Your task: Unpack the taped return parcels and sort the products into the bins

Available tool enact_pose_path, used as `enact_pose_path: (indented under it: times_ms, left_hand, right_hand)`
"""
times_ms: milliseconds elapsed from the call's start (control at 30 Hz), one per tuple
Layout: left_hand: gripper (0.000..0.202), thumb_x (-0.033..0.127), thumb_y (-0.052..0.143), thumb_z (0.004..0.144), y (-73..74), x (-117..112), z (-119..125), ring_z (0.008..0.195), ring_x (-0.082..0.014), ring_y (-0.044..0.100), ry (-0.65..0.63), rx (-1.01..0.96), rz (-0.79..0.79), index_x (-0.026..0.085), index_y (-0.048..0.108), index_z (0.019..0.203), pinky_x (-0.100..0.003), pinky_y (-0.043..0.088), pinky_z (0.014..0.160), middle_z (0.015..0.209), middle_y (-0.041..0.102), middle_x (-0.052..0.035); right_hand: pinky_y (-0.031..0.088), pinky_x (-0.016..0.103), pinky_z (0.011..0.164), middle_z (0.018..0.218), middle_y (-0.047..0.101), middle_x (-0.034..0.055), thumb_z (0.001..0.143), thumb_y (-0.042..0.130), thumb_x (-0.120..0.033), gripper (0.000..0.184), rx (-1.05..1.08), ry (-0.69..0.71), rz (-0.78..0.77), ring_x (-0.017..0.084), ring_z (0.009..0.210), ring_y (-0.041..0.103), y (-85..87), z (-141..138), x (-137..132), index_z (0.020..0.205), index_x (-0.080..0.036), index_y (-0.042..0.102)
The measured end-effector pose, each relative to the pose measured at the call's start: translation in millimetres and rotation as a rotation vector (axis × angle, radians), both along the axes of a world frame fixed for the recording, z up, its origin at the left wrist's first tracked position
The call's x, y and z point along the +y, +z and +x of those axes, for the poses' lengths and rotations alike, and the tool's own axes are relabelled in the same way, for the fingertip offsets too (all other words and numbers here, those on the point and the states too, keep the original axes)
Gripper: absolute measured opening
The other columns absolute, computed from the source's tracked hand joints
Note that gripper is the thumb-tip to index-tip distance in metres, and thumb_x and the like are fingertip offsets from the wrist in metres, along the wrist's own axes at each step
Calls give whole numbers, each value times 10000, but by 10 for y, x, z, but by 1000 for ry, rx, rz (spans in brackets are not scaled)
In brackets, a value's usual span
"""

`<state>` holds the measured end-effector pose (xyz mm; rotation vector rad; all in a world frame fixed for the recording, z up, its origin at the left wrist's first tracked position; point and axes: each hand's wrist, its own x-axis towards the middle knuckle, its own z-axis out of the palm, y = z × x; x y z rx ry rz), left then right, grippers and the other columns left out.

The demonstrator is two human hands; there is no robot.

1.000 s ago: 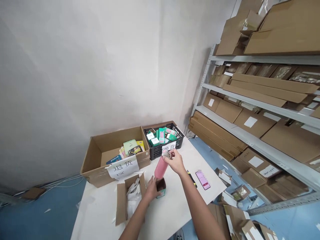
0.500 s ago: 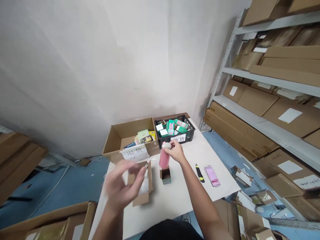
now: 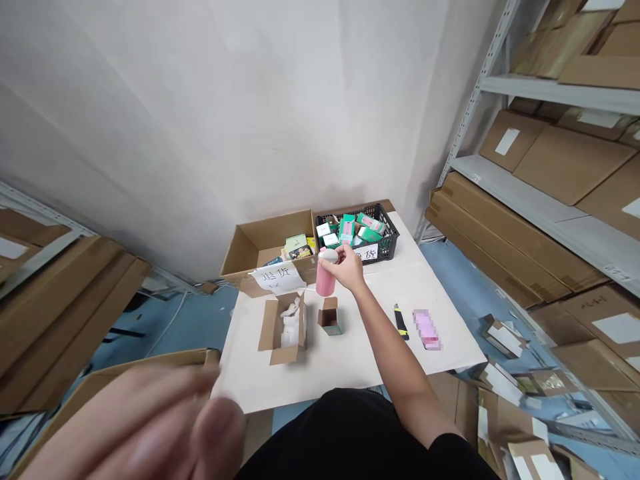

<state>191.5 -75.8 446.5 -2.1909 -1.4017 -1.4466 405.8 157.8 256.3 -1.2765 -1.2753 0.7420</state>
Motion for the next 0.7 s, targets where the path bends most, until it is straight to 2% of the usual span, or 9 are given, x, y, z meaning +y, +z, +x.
enact_pose_path:
  times_ms: [67, 100, 200, 267, 333, 400, 533, 633, 700]
  left_hand:
    - [502, 316, 809, 731, -65, 550, 217, 678, -202, 673, -127, 0, 12, 392, 699, 1214, -379, 627, 638, 849, 724, 12]
    - [477, 338, 795, 782, -167, 850, 302, 739, -190, 683, -168, -8, -48, 332, 685, 1246, -367, 628, 722, 918, 729, -6]
    - [591, 418, 820, 808, -675, 1651, 476, 953, -219, 685, -267, -46, -328, 256, 619, 1339, -385, 591, 895, 1147, 706, -68]
    - [686, 429, 901, 721, -1043, 1986, 552, 1017, -245, 670, -281, -137, -459, 234, 615, 1313, -412, 564, 944, 1216, 671, -94]
    - [737, 409, 931, 684, -1318, 2149, 617, 1044, -247, 666, -333, -255, -562, 232, 592, 1314, -407, 552, 944, 1211, 663, -92]
    - [786, 393, 950, 654, -1471, 2192, 678, 1037, -239, 667, -382, -329, -613, 234, 567, 1321, -401, 550, 932, 1185, 659, -80]
    - [817, 379, 952, 641, -1547, 2171, 753, 995, -219, 681, -409, -420, -623, 237, 536, 1329, -378, 558, 900, 1140, 659, -64]
    - [841, 395, 933, 662, -1560, 2176, 743, 992, -213, 691, -385, -517, -599, 242, 494, 1363, -352, 574, 867, 1147, 663, -72]
    - [890, 424, 919, 681, -1571, 2181, 717, 1010, -214, 699, -375, -587, -599, 254, 446, 1414, -347, 583, 864, 1181, 669, -84]
  right_hand:
    - [483, 283, 649, 773, 671, -19, 672, 831, -529, 443, -2, -3, 12, 173, 682, 604, 52, 51, 5, 870, -238, 563]
    - [479, 283, 647, 763, 665, -21, 669, 834, -528, 445, -8, -5, 17, 174, 680, 601, 83, 73, 7, 868, -238, 562]
    - [461, 277, 627, 731, 646, -35, 664, 837, -520, 435, -32, 7, 15, 171, 662, 588, 184, 121, 14, 847, -241, 557]
    - [449, 269, 607, 718, 638, -44, 667, 832, -521, 424, -41, 39, 4, 162, 643, 576, 232, 134, 25, 828, -243, 556]
    - [442, 262, 591, 714, 634, -48, 676, 824, -532, 418, -31, 70, -13, 154, 628, 564, 246, 138, 45, 818, -241, 559]
    - [445, 261, 584, 703, 625, -46, 689, 815, -550, 422, -4, 82, -29, 151, 624, 559, 229, 147, 70, 815, -237, 562]
    - [509, 286, 645, 750, 658, -21, 701, 825, -578, 451, 91, 159, -45, 168, 688, 610, 144, 243, 92, 861, -225, 594]
    - [570, 336, 813, 977, 735, 24, 744, 810, -559, 486, 243, 373, -23, 205, 920, 696, 37, 397, 38, 1074, -241, 647]
    - [575, 372, 904, 1105, 745, 40, 728, 841, -509, 618, 309, 547, -55, 225, 1060, 702, -66, 483, -37, 1253, -269, 622]
